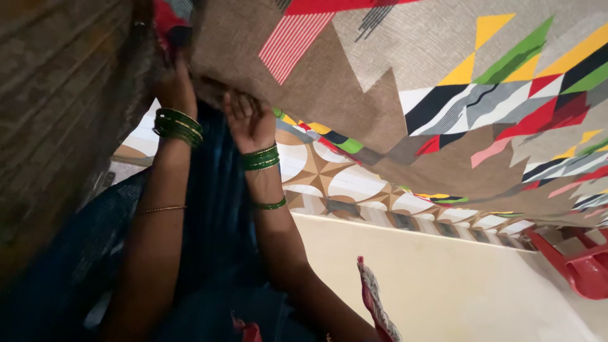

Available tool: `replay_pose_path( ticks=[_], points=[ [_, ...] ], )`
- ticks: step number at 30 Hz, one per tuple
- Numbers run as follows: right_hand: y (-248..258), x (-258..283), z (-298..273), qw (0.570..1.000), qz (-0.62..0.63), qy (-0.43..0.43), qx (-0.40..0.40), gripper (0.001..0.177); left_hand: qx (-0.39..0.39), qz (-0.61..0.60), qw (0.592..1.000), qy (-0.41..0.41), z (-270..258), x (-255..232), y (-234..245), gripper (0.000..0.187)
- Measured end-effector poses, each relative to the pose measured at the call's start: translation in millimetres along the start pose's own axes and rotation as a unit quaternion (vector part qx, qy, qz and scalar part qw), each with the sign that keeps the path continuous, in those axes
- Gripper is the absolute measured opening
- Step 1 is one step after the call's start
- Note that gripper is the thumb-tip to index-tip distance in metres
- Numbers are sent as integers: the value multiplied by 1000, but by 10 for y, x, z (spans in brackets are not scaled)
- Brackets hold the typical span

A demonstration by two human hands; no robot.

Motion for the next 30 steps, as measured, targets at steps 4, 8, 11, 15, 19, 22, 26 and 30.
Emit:
replay_pose_path(
  ticks=[4,8,11,15,19,22,26,30],
  points=[
    [87,168,-157,994,-82,26,-62,29,-43,-2,997,58,-344,-318,169,55],
    [-114,387,-225,988,-85,115,50,27,-124,13,979,-160,-668,-1098,340,67],
    [13,798,-624,897,-189,350,-193,23,-75,18,971,-226,-742,-1271,204,77],
    [-259,929,-802,863,-226,423,-158,13,-82,-123,984,-103,-567,-915,97,73],
    [-762,1018,-1409,568,-461,659,-174,28,-142,32,965,-217,-831,-1125,264,62],
    [-1085,1266,-1484,542,-473,683,-128,47,-124,145,912,-362,-1118,-1584,104,56],
    [-1378,1469,-1270,318,-644,659,-224,60,7,193,836,-513,-1393,-2205,-441,28],
    [-1184,715,-1282,252,-699,668,-47,63,38,247,822,-512,-1254,-2702,-1090,56]
  ],
)
Point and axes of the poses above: each hand's wrist, its own z-axis towards the middle knuckle, its own y-axis out of the back of the hand, x = y × z, the point moved 9 cm from there along z, towards the middle knuckle, and after that the axes turned 4 degrees about -x, right-handed, at the moved point
